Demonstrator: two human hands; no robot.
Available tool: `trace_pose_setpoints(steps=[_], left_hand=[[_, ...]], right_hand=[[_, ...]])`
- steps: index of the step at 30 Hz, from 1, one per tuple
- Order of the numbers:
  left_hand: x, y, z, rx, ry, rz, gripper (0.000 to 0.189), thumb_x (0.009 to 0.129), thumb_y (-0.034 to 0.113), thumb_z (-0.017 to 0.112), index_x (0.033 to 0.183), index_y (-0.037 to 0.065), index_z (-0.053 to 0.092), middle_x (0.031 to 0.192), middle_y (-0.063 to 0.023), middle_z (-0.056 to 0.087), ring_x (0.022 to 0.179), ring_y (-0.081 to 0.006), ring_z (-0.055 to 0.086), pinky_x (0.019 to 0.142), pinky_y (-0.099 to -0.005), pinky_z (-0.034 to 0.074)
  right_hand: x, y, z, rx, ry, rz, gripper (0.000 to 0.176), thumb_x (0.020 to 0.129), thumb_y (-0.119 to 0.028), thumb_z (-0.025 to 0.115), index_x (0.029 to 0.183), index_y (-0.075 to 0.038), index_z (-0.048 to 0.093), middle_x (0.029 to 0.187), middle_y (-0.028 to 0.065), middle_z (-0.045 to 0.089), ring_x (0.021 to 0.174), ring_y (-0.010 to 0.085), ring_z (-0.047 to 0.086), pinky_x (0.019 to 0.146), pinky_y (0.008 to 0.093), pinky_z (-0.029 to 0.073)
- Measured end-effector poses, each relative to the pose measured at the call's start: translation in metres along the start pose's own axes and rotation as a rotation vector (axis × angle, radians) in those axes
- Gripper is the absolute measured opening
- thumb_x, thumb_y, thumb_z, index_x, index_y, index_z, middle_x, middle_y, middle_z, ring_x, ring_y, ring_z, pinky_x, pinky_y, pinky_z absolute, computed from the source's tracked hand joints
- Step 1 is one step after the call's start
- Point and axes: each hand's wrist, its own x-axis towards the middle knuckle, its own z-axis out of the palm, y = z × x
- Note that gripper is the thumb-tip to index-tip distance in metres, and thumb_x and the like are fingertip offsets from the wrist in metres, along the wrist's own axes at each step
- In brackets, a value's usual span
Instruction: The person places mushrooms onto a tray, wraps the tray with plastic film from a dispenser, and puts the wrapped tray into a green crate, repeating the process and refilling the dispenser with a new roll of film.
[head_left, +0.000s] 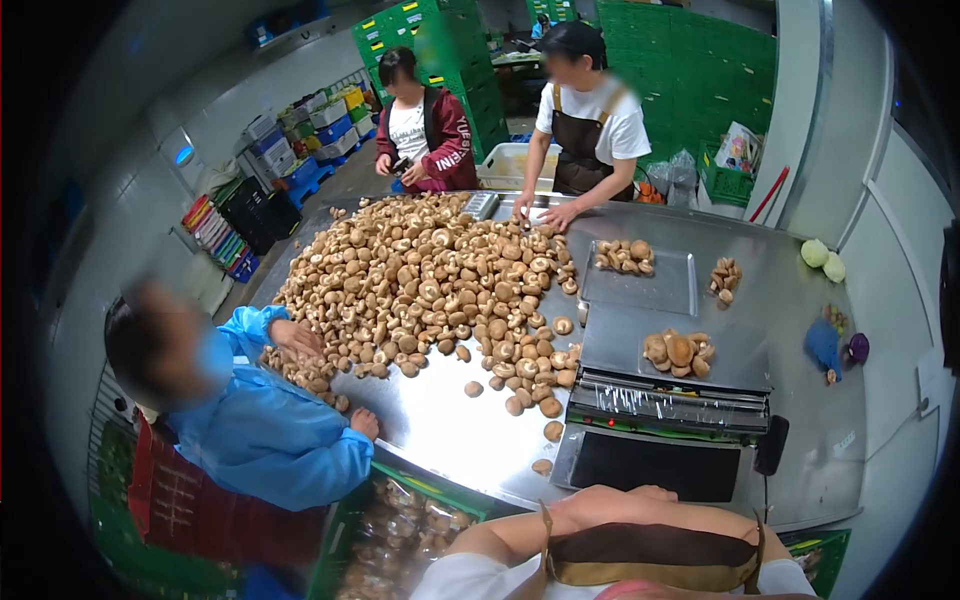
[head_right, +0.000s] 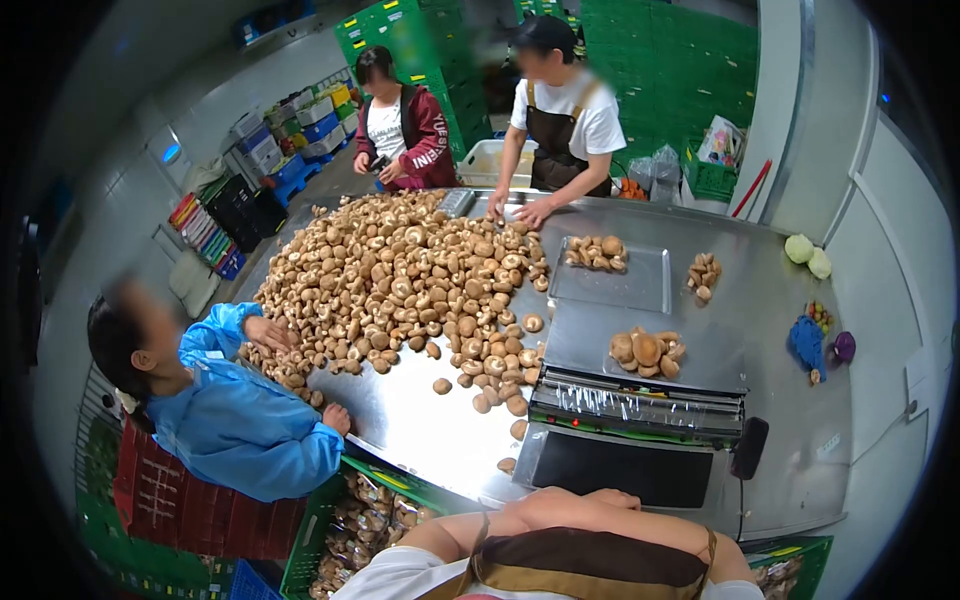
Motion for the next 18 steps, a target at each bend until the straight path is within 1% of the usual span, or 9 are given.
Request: trace_pose_setpoints(steps=[2, 4, 6, 7, 11, 14, 16, 17, 18], left_hand=[[0.007, -0.01, 0.006, -0.137, 0.021, -0.085, 0.032, 0.088, 0.028, 0.061, 0.112, 0.007, 0.06, 0.105, -0.0154, 0.069, 0.101, -0.0351, 0.066, 0.084, -0.0428, 0.052], [0.018, -0.011, 0.007, -0.174, -0.028, -0.069, 0.034, 0.087, 0.03, 0.062, 0.113, 0.008, 0.058, 0.108, -0.0155, 0.067, 0.103, -0.035, 0.065, 0.085, -0.0434, 0.051], [0.018, -0.006, -0.011, -0.175, -0.042, -0.071, 0.034, 0.087, 0.029, 0.062, 0.113, 0.008, 0.059, 0.109, -0.0152, 0.066, 0.104, -0.035, 0.065, 0.085, -0.0435, 0.051], [0.016, 0.0, -0.019, -0.162, -0.047, -0.079, 0.035, 0.09, 0.035, 0.061, 0.113, 0.01, 0.061, 0.113, -0.0129, 0.065, 0.113, -0.0321, 0.061, 0.09, -0.0403, 0.051], [0.028, -0.002, -0.025, -0.159, -0.039, -0.075, 0.033, 0.09, 0.033, 0.061, 0.112, 0.009, 0.061, 0.113, -0.0131, 0.065, 0.112, -0.032, 0.061, 0.09, -0.0407, 0.051], [0.043, -0.005, -0.012, -0.146, -0.019, -0.03, 0.032, 0.09, 0.032, 0.06, 0.112, 0.009, 0.061, 0.112, -0.0132, 0.064, 0.111, -0.032, 0.061, 0.089, -0.041, 0.051], [0.05, -0.006, 0.0, -0.133, 0.003, 0.031, 0.032, 0.09, 0.031, 0.06, 0.112, 0.008, 0.061, 0.112, -0.0133, 0.064, 0.11, -0.032, 0.061, 0.089, -0.0412, 0.051], [0.052, -0.009, 0.008, -0.05, 0.116, 0.24, 0.03, 0.089, 0.028, 0.058, 0.11, 0.006, 0.06, 0.107, -0.0136, 0.062, 0.105, -0.0327, 0.062, 0.086, -0.0418, 0.051], [0.055, -0.01, 0.008, -0.056, 0.183, 0.346, 0.029, 0.088, 0.027, 0.057, 0.107, 0.004, 0.06, 0.1, -0.0125, 0.061, 0.099, -0.0331, 0.062, 0.081, -0.0425, 0.052]], right_hand=[[-0.008, 0.021, 0.008, -0.037, 0.004, 0.075, 0.037, 0.089, -0.029, 0.061, 0.114, -0.003, 0.06, 0.113, 0.0202, 0.067, 0.106, 0.0376, 0.064, 0.089, 0.0458, 0.05], [-0.019, 0.036, 0.01, -0.06, 0.008, 0.104, 0.036, 0.088, -0.029, 0.062, 0.113, -0.003, 0.061, 0.11, 0.0204, 0.067, 0.105, 0.0377, 0.064, 0.088, 0.0463, 0.05], [-0.027, 0.043, 0.002, -0.093, 0.0, 0.084, 0.035, 0.087, -0.029, 0.062, 0.111, -0.003, 0.062, 0.106, 0.0209, 0.068, 0.101, 0.038, 0.066, 0.086, 0.047, 0.051], [-0.033, 0.044, -0.004, -0.11, -0.009, 0.071, 0.034, 0.087, -0.029, 0.062, 0.11, -0.003, 0.062, 0.103, 0.0212, 0.069, 0.099, 0.0383, 0.066, 0.085, 0.0474, 0.051], [-0.056, 0.046, -0.021, -0.006, 0.046, 0.042, 0.034, 0.086, -0.03, 0.063, 0.106, -0.003, 0.064, 0.098, 0.0218, 0.069, 0.094, 0.0385, 0.068, 0.084, 0.0483, 0.051], [-0.052, 0.066, -0.011, -0.099, 0.027, -0.011, 0.038, 0.094, -0.035, 0.055, 0.104, 0.0, 0.065, 0.099, 0.0223, 0.069, 0.097, 0.04, 0.066, 0.085, 0.0483, 0.05], [-0.028, 0.096, 0.015, 0.136, 0.066, 0.007, 0.046, 0.099, -0.039, 0.044, 0.103, 0.002, 0.065, 0.101, 0.0235, 0.069, 0.097, 0.0417, 0.065, 0.085, 0.0485, 0.049], [-0.021, 0.1, 0.032, 0.269, 0.091, 0.017, 0.05, 0.101, -0.04, 0.039, 0.103, 0.003, 0.064, 0.102, 0.0241, 0.068, 0.096, 0.0425, 0.064, 0.085, 0.0486, 0.048], [-0.041, 0.07, 0.004, 0.313, 0.062, 0.069, 0.061, 0.104, -0.043, 0.026, 0.102, 0.005, 0.064, 0.102, 0.0254, 0.068, 0.094, 0.0443, 0.063, 0.085, 0.049, 0.048]])
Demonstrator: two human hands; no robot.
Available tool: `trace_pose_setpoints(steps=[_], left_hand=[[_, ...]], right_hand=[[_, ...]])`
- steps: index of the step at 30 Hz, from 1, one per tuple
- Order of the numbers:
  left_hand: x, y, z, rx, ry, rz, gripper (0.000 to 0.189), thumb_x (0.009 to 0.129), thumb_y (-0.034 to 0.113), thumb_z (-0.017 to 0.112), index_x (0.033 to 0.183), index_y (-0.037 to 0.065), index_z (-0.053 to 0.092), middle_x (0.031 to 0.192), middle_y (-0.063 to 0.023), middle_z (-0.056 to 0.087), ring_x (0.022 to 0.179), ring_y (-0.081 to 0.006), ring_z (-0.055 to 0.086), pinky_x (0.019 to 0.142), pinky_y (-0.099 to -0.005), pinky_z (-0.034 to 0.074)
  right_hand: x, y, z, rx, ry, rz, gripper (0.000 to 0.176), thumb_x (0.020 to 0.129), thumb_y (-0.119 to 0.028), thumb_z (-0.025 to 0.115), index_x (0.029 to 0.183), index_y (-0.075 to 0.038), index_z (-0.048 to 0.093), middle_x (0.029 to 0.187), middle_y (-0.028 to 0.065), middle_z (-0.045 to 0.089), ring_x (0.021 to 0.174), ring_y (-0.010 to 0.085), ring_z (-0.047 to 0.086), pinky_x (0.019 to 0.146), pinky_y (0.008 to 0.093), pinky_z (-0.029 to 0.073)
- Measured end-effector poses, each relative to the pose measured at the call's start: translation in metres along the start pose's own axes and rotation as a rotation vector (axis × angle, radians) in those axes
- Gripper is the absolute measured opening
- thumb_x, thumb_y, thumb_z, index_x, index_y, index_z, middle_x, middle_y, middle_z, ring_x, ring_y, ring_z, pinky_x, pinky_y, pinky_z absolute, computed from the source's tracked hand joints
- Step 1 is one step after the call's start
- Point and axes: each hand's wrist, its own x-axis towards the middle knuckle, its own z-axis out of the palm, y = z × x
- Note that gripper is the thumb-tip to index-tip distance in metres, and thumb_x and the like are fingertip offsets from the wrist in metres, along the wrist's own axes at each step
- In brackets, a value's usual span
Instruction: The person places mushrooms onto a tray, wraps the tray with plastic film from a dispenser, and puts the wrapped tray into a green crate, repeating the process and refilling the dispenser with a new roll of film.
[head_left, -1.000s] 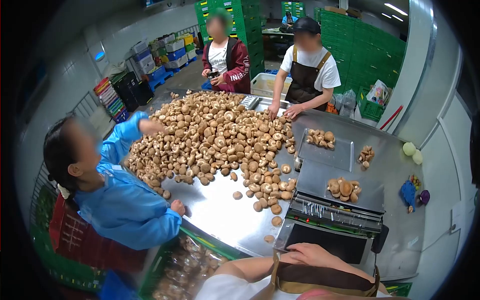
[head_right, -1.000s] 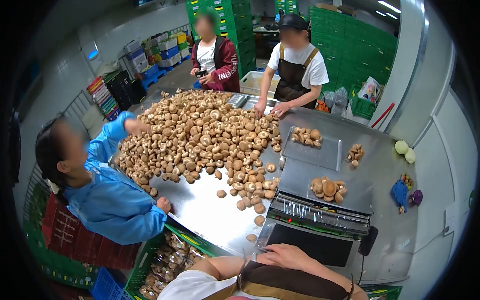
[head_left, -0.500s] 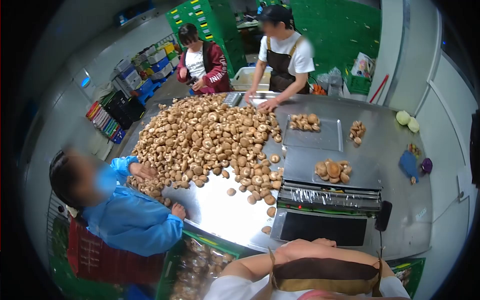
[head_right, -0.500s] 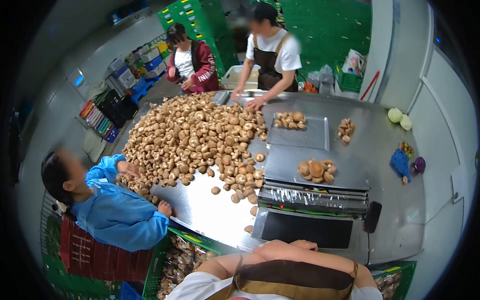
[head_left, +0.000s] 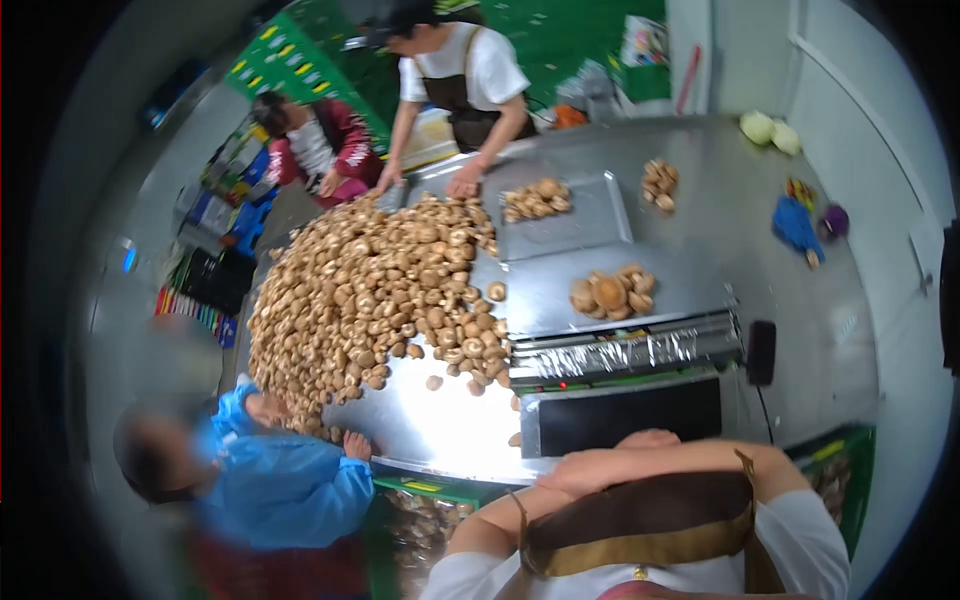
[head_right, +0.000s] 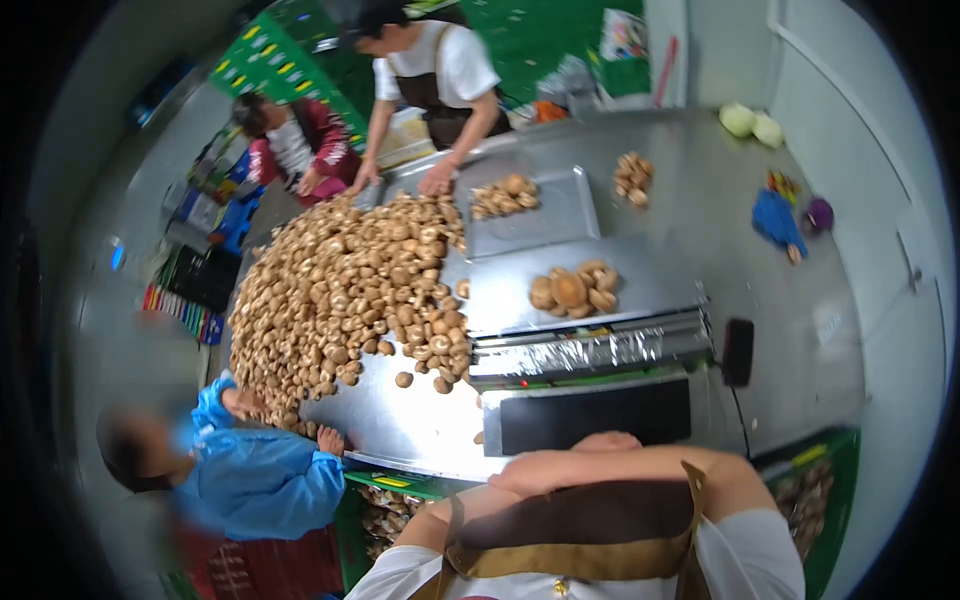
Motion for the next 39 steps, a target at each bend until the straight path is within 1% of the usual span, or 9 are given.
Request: trace_pose_setpoints(steps=[7, 10, 12, 14, 18, 22, 25, 35, 39], left_hand=[[0.017, 0.037, -0.053, 0.488, 0.069, 0.183, 0.012, 0.076, 0.018, 0.061, 0.08, 0.008, 0.055, 0.074, -0.007, 0.054, 0.07, -0.025, 0.055, 0.065, -0.0371, 0.043], [0.007, 0.038, -0.087, 0.416, 0.002, 0.048, 0.013, 0.076, 0.018, 0.062, 0.082, 0.007, 0.058, 0.08, -0.0098, 0.059, 0.078, -0.0256, 0.058, 0.07, -0.0368, 0.046], [-0.003, 0.036, -0.112, 0.54, -0.268, -0.491, 0.009, 0.078, 0.013, 0.061, 0.083, 0.005, 0.061, 0.084, -0.0148, 0.064, 0.081, -0.0326, 0.064, 0.072, -0.0436, 0.051], [-0.056, 0.006, -0.133, 0.275, 0.655, -0.276, 0.012, 0.082, 0.011, 0.063, 0.09, 0.004, 0.066, 0.084, -0.014, 0.067, 0.077, -0.0327, 0.066, 0.068, -0.0378, 0.053], [-0.103, -0.018, -0.18, 0.669, 0.872, -0.797, 0.011, 0.085, 0.006, 0.07, 0.094, 0.001, 0.067, 0.083, -0.0114, 0.065, 0.082, -0.0309, 0.061, 0.073, -0.0398, 0.048], [-0.094, -0.058, -0.186, 0.633, 1.051, -0.787, 0.02, 0.09, 0.013, 0.068, 0.103, 0.0, 0.065, 0.096, -0.0146, 0.064, 0.087, -0.0309, 0.06, 0.077, -0.0391, 0.048], [-0.039, -0.068, -0.2, -0.127, 1.156, -0.74, 0.049, 0.101, 0.026, 0.055, 0.14, -0.002, 0.046, 0.132, -0.0167, 0.058, 0.115, -0.0247, 0.058, 0.099, -0.0345, 0.045], [0.003, -0.111, -0.203, -0.468, 0.914, -0.684, 0.061, 0.103, 0.033, 0.053, 0.152, 0.003, 0.031, 0.134, -0.0171, 0.054, 0.123, -0.021, 0.052, 0.101, -0.0303, 0.042], [-0.028, -0.072, -0.221, -0.151, 0.905, -0.832, 0.041, 0.096, 0.025, 0.064, 0.129, 0.001, 0.057, 0.111, -0.0123, 0.067, 0.099, -0.0181, 0.063, 0.085, -0.032, 0.049]], right_hand=[[0.006, 0.012, 0.009, -0.026, 0.262, -0.336, 0.042, 0.097, -0.038, 0.047, 0.109, 0.0, 0.061, 0.098, 0.024, 0.065, 0.093, 0.0388, 0.063, 0.085, 0.0487, 0.048], [-0.008, 0.014, 0.001, -0.268, 0.51, -0.596, 0.033, 0.087, -0.025, 0.064, 0.113, -0.005, 0.059, 0.102, 0.0181, 0.063, 0.101, 0.0339, 0.061, 0.09, 0.0472, 0.046], [-0.039, 0.011, -0.025, -0.284, 0.626, -0.654, 0.04, 0.08, -0.02, 0.073, 0.116, -0.006, 0.06, 0.111, 0.0138, 0.062, 0.11, 0.0313, 0.058, 0.097, 0.0455, 0.044], [-0.093, 0.012, -0.065, -0.155, 0.782, -0.533, 0.042, 0.079, -0.019, 0.075, 0.116, -0.005, 0.062, 0.115, 0.0108, 0.063, 0.112, 0.0305, 0.058, 0.1, 0.0425, 0.043], [-0.167, 0.094, -0.086, -0.025, 1.553, 0.316, 0.025, 0.078, -0.017, 0.076, 0.096, -0.003, 0.066, 0.092, 0.0112, 0.062, 0.09, 0.0282, 0.06, 0.083, 0.0396, 0.049], [-0.181, 0.141, -0.106, -0.122, 1.523, 0.441, 0.033, 0.085, -0.025, 0.072, 0.105, 0.0, 0.065, 0.105, 0.0131, 0.063, 0.101, 0.0307, 0.06, 0.09, 0.04, 0.048], [-0.144, 0.149, -0.142, -0.15, 1.536, 0.278, 0.05, 0.09, -0.032, 0.068, 0.125, 0.002, 0.056, 0.125, 0.0185, 0.059, 0.117, 0.0356, 0.056, 0.1, 0.0416, 0.044], [-0.098, 0.164, -0.167, 0.234, 1.427, 0.292, 0.064, 0.093, -0.032, 0.065, 0.142, -0.001, 0.039, 0.139, 0.0241, 0.05, 0.126, 0.038, 0.052, 0.104, 0.0417, 0.043], [-0.141, 0.164, -0.151, 0.029, 1.436, 0.22, 0.054, 0.091, -0.019, 0.067, 0.138, -0.004, 0.046, 0.129, 0.0165, 0.059, 0.116, 0.0296, 0.058, 0.098, 0.0382, 0.047]])
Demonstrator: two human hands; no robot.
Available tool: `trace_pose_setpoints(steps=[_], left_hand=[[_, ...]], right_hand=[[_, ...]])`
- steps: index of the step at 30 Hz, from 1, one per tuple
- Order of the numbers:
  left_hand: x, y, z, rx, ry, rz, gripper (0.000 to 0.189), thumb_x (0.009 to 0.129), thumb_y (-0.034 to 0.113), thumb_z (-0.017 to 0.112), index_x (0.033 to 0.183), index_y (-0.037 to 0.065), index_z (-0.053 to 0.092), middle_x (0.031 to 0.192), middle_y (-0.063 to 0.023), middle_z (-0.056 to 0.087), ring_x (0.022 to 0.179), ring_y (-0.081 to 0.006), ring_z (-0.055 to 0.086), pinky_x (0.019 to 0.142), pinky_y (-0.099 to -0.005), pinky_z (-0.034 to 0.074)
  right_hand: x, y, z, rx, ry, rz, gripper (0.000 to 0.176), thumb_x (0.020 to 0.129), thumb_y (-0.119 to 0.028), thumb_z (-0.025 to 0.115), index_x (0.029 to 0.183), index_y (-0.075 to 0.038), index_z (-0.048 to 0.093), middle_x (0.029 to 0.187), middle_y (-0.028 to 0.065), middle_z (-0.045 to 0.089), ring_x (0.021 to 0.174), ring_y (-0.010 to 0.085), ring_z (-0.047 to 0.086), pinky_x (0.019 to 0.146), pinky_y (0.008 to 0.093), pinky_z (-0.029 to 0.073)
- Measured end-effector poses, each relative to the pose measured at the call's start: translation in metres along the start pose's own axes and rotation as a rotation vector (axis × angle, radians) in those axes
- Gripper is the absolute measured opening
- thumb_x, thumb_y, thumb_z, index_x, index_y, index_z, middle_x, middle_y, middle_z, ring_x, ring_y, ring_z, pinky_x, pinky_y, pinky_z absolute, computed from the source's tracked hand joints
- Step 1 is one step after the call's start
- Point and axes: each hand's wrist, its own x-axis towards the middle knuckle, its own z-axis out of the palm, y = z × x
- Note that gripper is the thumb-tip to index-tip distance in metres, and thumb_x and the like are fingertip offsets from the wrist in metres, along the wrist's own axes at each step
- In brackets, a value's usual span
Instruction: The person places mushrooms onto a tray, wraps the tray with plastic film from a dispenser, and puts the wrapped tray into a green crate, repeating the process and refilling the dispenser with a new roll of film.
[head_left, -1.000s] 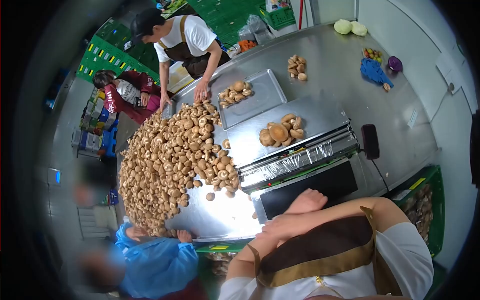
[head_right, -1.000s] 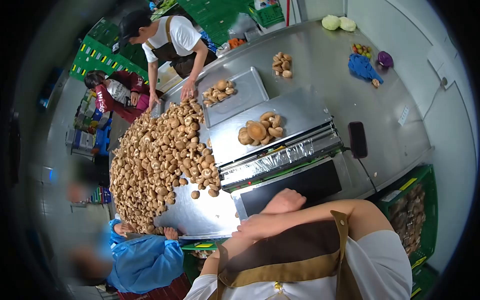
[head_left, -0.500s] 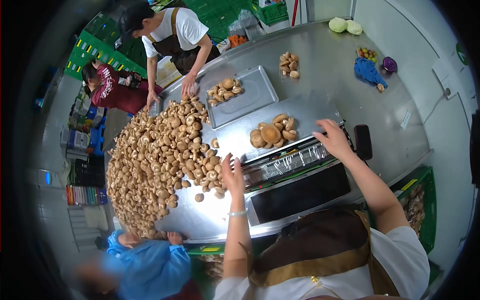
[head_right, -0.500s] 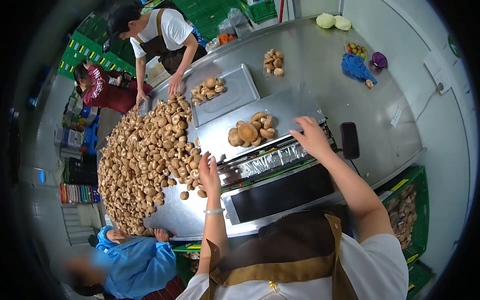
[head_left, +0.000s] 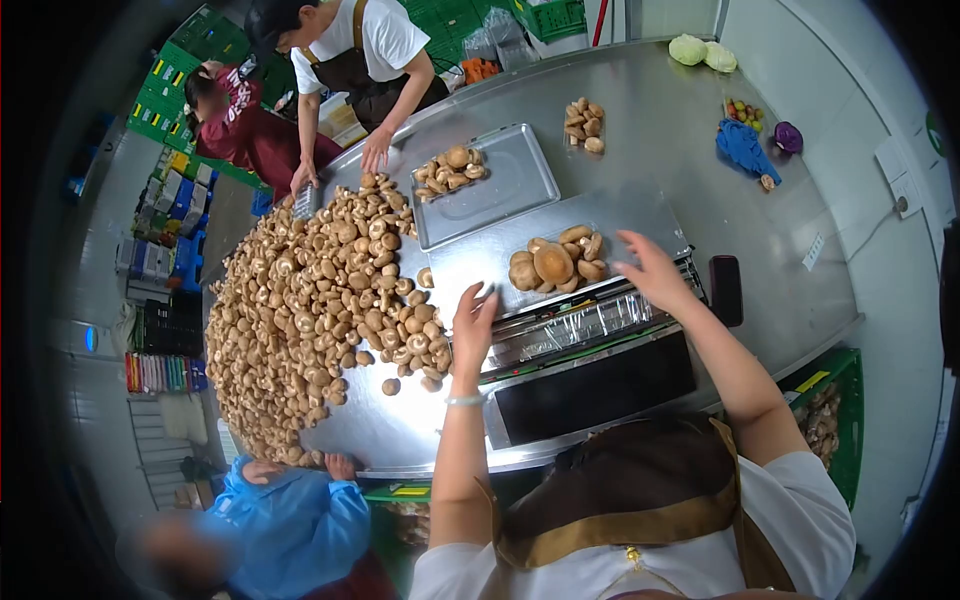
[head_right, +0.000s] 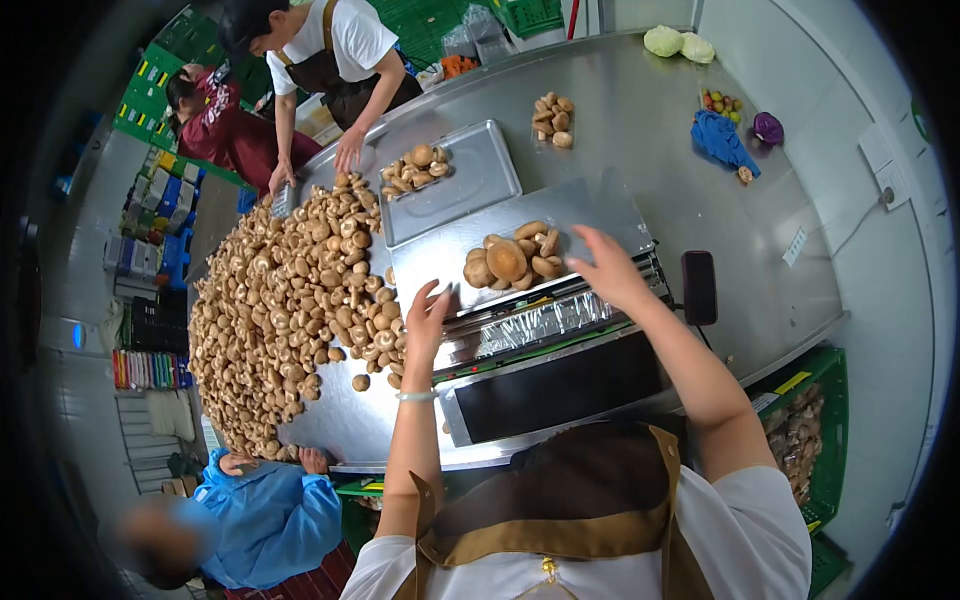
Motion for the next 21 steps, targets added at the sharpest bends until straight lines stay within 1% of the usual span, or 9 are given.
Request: trace_pose_setpoints(steps=[3, 5, 9, 11, 13, 15, 17, 20, 21], left_hand=[[-0.034, -0.012, -0.035, 0.405, 0.225, 0.0, 0.019, 0.089, 0.018, 0.07, 0.094, -0.001, 0.071, 0.091, -0.0124, 0.069, 0.082, -0.0235, 0.065, 0.07, -0.0363, 0.051], [-0.052, -0.031, -0.036, 0.681, 0.313, 0.22, 0.02, 0.08, 0.019, 0.077, 0.078, 0.0, 0.072, 0.073, -0.0148, 0.065, 0.077, -0.0349, 0.06, 0.072, -0.0445, 0.047], [-0.065, -0.05, 0.007, 0.673, 0.322, 0.305, 0.022, 0.075, 0.023, 0.08, 0.068, 0.004, 0.071, 0.072, -0.0126, 0.062, 0.074, -0.0329, 0.057, 0.071, -0.0442, 0.044], [-0.065, -0.045, 0.011, 0.604, 0.244, 0.177, 0.021, 0.083, 0.025, 0.075, 0.076, 0.006, 0.072, 0.072, -0.0114, 0.062, 0.07, -0.0315, 0.056, 0.068, -0.0394, 0.043], [-0.053, -0.048, -0.001, 0.314, 0.131, -0.029, 0.021, 0.088, 0.026, 0.071, 0.082, 0.006, 0.072, 0.072, -0.01, 0.061, 0.067, -0.0272, 0.056, 0.068, -0.0367, 0.043], [-0.047, -0.032, -0.036, -0.174, -0.287, -0.163, 0.027, 0.098, 0.025, 0.058, 0.081, 0.005, 0.059, 0.074, -0.006, 0.061, 0.071, -0.0134, 0.054, 0.07, -0.0326, 0.046], [-0.044, 0.017, -0.058, -0.405, -0.399, -0.245, 0.026, 0.1, 0.026, 0.056, 0.083, 0.007, 0.054, 0.077, -0.0086, 0.063, 0.071, -0.0172, 0.057, 0.071, -0.0321, 0.047], [-0.017, 0.062, -0.071, -0.885, -0.522, -0.053, 0.025, 0.099, 0.028, 0.058, 0.085, 0.008, 0.055, 0.079, -0.0116, 0.065, 0.078, -0.0243, 0.062, 0.077, -0.0357, 0.049], [0.0, 0.064, -0.066, -1.067, -0.468, 0.068, 0.021, 0.1, 0.027, 0.058, 0.089, 0.009, 0.054, 0.091, -0.0155, 0.068, 0.093, -0.028, 0.065, 0.089, -0.0401, 0.05]], right_hand=[[-0.025, -0.001, -0.045, -0.185, 0.177, 0.008, 0.027, 0.084, -0.02, 0.072, 0.105, -0.003, 0.067, 0.102, 0.0113, 0.063, 0.104, 0.0307, 0.057, 0.09, 0.041, 0.045], [-0.044, 0.002, -0.055, -0.451, 0.137, 0.104, 0.023, 0.082, -0.024, 0.074, 0.09, -0.003, 0.07, 0.089, 0.0082, 0.063, 0.097, 0.0282, 0.057, 0.085, 0.0407, 0.043], [-0.061, 0.026, -0.01, -0.53, 0.046, 0.071, 0.026, 0.08, -0.03, 0.075, 0.08, -0.005, 0.07, 0.08, 0.0086, 0.063, 0.09, 0.0274, 0.058, 0.085, 0.0407, 0.042], [-0.054, 0.035, 0.004, -0.476, 0.084, -0.092, 0.023, 0.084, -0.027, 0.071, 0.08, -0.005, 0.068, 0.081, 0.0097, 0.063, 0.082, 0.0253, 0.059, 0.079, 0.0379, 0.043], [-0.052, 0.033, -0.014, -0.106, -0.11, 0.154, 0.023, 0.089, -0.023, 0.066, 0.079, -0.003, 0.066, 0.079, 0.0091, 0.062, 0.075, 0.0232, 0.058, 0.073, 0.0349, 0.043], [-0.05, 0.017, -0.049, 0.508, -0.306, 0.342, 0.022, 0.096, -0.016, 0.055, 0.078, -0.004, 0.058, 0.071, 0.0046, 0.055, 0.066, 0.0192, 0.053, 0.064, 0.0303, 0.042], [-0.052, 0.005, -0.068, 1.122, -0.249, 0.336, 0.023, 0.098, -0.019, 0.055, 0.08, -0.006, 0.055, 0.068, 0.0007, 0.049, 0.062, 0.0134, 0.047, 0.057, 0.0263, 0.035], [-0.02, -0.031, -0.072, 1.537, -0.192, -0.017, 0.02, 0.1, -0.019, 0.053, 0.085, -0.006, 0.054, 0.07, 0.0012, 0.047, 0.07, 0.0173, 0.053, 0.066, 0.0286, 0.043], [-0.004, -0.046, -0.068, 1.546, 0.0, 0.01, 0.02, 0.1, -0.019, 0.054, 0.086, -0.005, 0.053, 0.074, 0.0032, 0.05, 0.076, 0.0191, 0.054, 0.078, 0.0309, 0.045]])
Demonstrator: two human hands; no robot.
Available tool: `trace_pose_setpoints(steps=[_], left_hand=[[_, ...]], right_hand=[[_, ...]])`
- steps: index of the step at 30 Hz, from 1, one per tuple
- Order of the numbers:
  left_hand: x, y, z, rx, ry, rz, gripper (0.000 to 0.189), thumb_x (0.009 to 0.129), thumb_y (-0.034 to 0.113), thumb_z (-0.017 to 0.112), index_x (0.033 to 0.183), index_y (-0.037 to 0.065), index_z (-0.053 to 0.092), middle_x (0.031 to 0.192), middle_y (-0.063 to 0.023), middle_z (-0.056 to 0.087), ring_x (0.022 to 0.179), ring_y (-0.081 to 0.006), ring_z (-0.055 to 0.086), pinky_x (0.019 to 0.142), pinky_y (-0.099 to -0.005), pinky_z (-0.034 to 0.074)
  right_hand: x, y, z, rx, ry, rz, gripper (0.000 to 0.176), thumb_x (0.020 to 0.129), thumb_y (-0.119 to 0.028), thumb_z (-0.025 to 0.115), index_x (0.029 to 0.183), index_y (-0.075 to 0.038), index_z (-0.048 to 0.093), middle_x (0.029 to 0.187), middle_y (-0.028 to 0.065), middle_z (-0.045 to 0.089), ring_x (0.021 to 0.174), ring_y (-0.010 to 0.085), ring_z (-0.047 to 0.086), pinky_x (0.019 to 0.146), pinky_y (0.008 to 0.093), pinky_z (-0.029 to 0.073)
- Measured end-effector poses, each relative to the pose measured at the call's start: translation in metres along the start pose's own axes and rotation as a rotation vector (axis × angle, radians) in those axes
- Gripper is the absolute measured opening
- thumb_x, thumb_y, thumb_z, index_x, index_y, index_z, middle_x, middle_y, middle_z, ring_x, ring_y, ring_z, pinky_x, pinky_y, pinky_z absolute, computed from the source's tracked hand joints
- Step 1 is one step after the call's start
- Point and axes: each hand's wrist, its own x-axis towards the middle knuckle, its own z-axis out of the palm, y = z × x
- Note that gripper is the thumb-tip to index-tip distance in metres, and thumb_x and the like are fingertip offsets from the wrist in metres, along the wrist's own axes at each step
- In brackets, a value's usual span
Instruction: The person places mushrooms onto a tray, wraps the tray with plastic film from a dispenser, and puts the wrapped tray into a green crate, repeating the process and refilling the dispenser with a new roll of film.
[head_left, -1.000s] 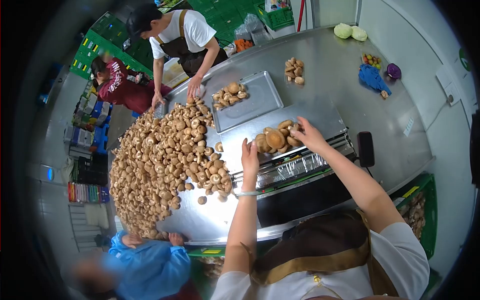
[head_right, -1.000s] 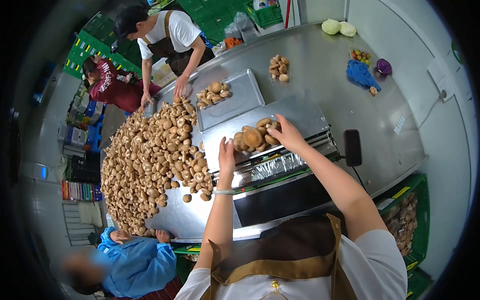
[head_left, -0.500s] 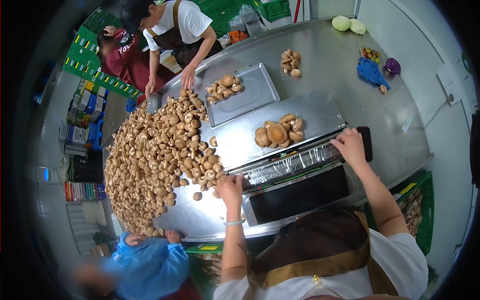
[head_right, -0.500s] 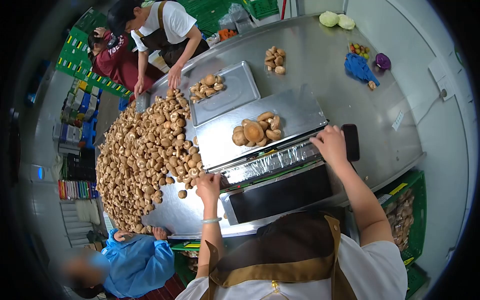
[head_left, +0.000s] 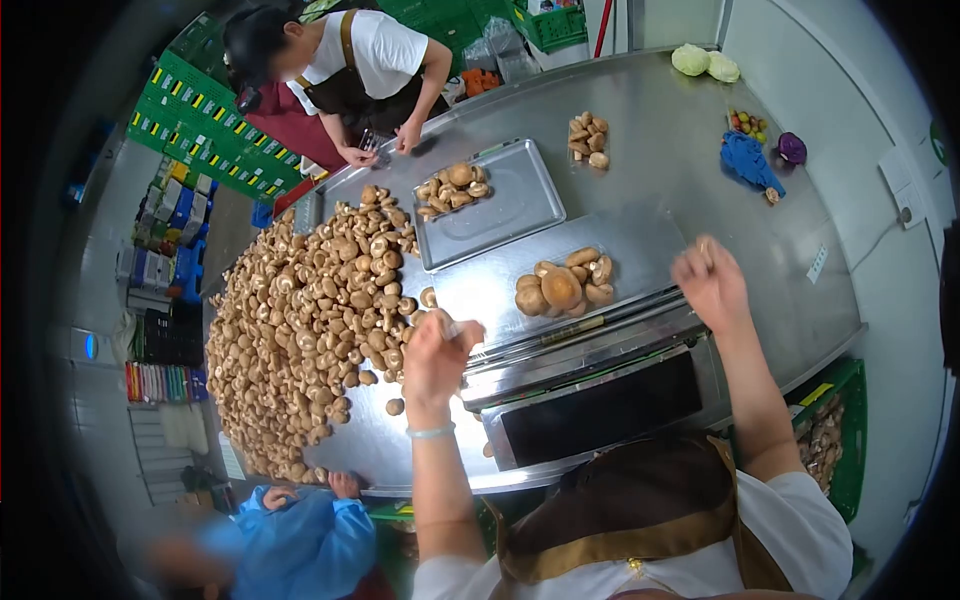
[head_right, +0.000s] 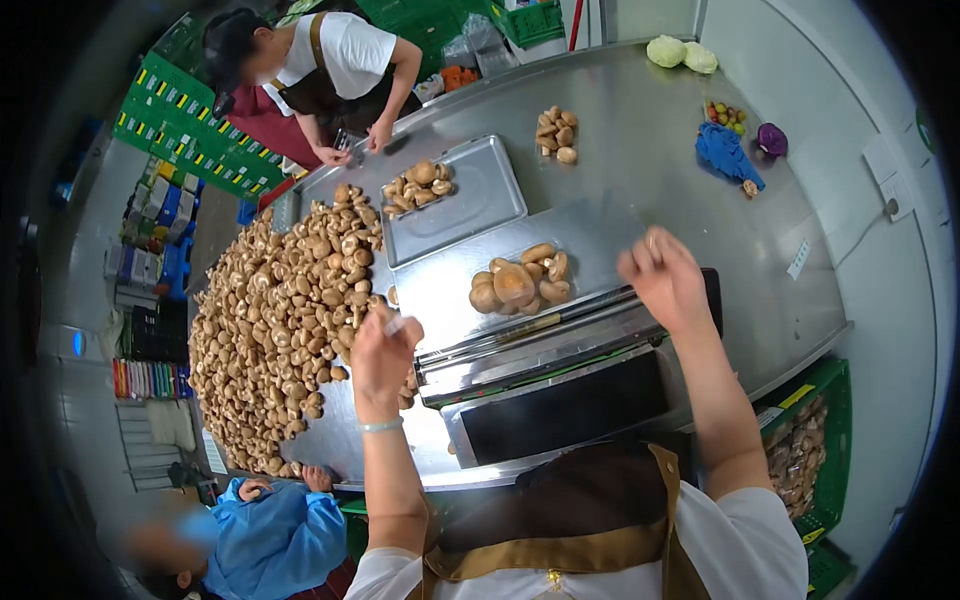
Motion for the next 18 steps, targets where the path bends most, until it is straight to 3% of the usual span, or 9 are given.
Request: trace_pose_setpoints(steps=[2, 3, 5, 6, 7, 8, 10, 13, 18], left_hand=[[0.044, -0.006, 0.03, -0.028, 0.14, 0.162, 0.013, 0.102, 0.02, 0.054, 0.099, 0.008, 0.05, 0.139, -0.0283, 0.05, 0.136, -0.0386, 0.045, 0.113, -0.0465, 0.037], [0.073, -0.027, 0.012, 0.138, 0.112, 0.245, 0.014, 0.103, 0.02, 0.053, 0.097, 0.008, 0.048, 0.145, -0.0302, 0.043, 0.139, -0.0399, 0.039, 0.116, -0.0483, 0.033], [0.117, -0.074, -0.034, 0.655, 0.353, 0.154, 0.017, 0.104, 0.022, 0.05, 0.095, 0.008, 0.048, 0.119, -0.0182, 0.061, 0.11, -0.0255, 0.057, 0.101, -0.0352, 0.04], [0.127, -0.098, -0.059, 0.865, 0.28, 0.27, 0.019, 0.103, 0.023, 0.051, 0.097, 0.005, 0.048, 0.097, -0.0145, 0.064, 0.089, -0.0242, 0.057, 0.087, -0.0337, 0.045], [0.122, -0.09, -0.035, 1.239, 0.36, -0.066, 0.01, 0.102, 0.013, 0.051, 0.099, 0.005, 0.046, 0.1, -0.013, 0.068, 0.088, -0.0198, 0.063, 0.083, -0.0326, 0.05], [0.127, -0.118, -0.067, 1.18, 0.233, 0.13, 0.009, 0.1, 0.009, 0.054, 0.101, 0.004, 0.046, 0.086, -0.0095, 0.066, 0.077, -0.018, 0.059, 0.074, -0.032, 0.05], [0.121, -0.11, -0.047, 1.258, 0.202, 0.006, 0.01, 0.098, 0.005, 0.055, 0.106, 0.005, 0.049, 0.081, -0.0068, 0.062, 0.076, -0.0147, 0.057, 0.07, -0.0292, 0.048], [0.103, -0.1, -0.045, 0.827, 0.087, -0.208, 0.022, 0.097, 0.004, 0.058, 0.119, 0.004, 0.054, 0.088, -0.0027, 0.06, 0.083, -0.009, 0.056, 0.071, -0.023, 0.046], [0.064, -0.11, -0.052, 1.145, -0.051, -0.031, 0.025, 0.099, 0.02, 0.057, 0.101, -0.002, 0.068, 0.092, -0.0151, 0.066, 0.088, -0.0289, 0.062, 0.083, -0.0356, 0.049]], right_hand=[[0.043, 0.016, 0.028, -0.134, 0.169, -0.132, 0.018, 0.1, -0.017, 0.054, 0.088, -0.004, 0.052, 0.084, 0.0068, 0.058, 0.089, 0.0227, 0.057, 0.096, 0.0344, 0.045], [0.064, 0.021, 0.034, -0.272, 0.196, -0.162, 0.015, 0.1, -0.016, 0.053, 0.09, -0.004, 0.052, 0.09, 0.0084, 0.063, 0.096, 0.0245, 0.059, 0.103, 0.0355, 0.042], [0.104, 0.051, -0.005, -0.821, 0.149, -0.147, 0.011, 0.099, -0.014, 0.053, 0.093, -0.005, 0.054, 0.115, 0.0129, 0.066, 0.117, 0.0289, 0.06, 0.102, 0.0367, 0.043], [0.121, 0.08, -0.051, -1.055, 0.116, -0.093, 0.011, 0.099, -0.014, 0.052, 0.094, -0.004, 0.054, 0.11, 0.0124, 0.067, 0.112, 0.0271, 0.061, 0.099, 0.0366, 0.045], [0.135, 0.097, -0.085, -1.289, 0.082, -0.039, 0.011, 0.099, -0.014, 0.051, 0.095, -0.004, 0.054, 0.105, 0.0118, 0.068, 0.108, 0.0253, 0.063, 0.096, 0.0364, 0.047], [0.131, 0.099, -0.077, -1.507, -0.01, 0.07, 0.015, 0.099, -0.017, 0.052, 0.095, -0.002, 0.052, 0.096, 0.0114, 0.068, 0.098, 0.0233, 0.064, 0.087, 0.0349, 0.05], [0.122, 0.1, -0.066, -1.522, -0.116, 0.28, 0.018, 0.097, -0.018, 0.056, 0.1, -0.001, 0.053, 0.091, 0.0111, 0.066, 0.091, 0.0237, 0.064, 0.082, 0.0357, 0.05], [0.104, 0.091, -0.061, -1.256, -0.122, 0.46, 0.022, 0.095, -0.021, 0.059, 0.1, 0.001, 0.056, 0.092, 0.0128, 0.065, 0.092, 0.0255, 0.063, 0.08, 0.0367, 0.049], [0.066, 0.088, -0.073, -1.553, -0.425, 0.124, 0.027, 0.098, -0.024, 0.057, 0.093, 0.002, 0.059, 0.095, 0.0159, 0.062, 0.094, 0.0296, 0.061, 0.078, 0.0382, 0.047]])
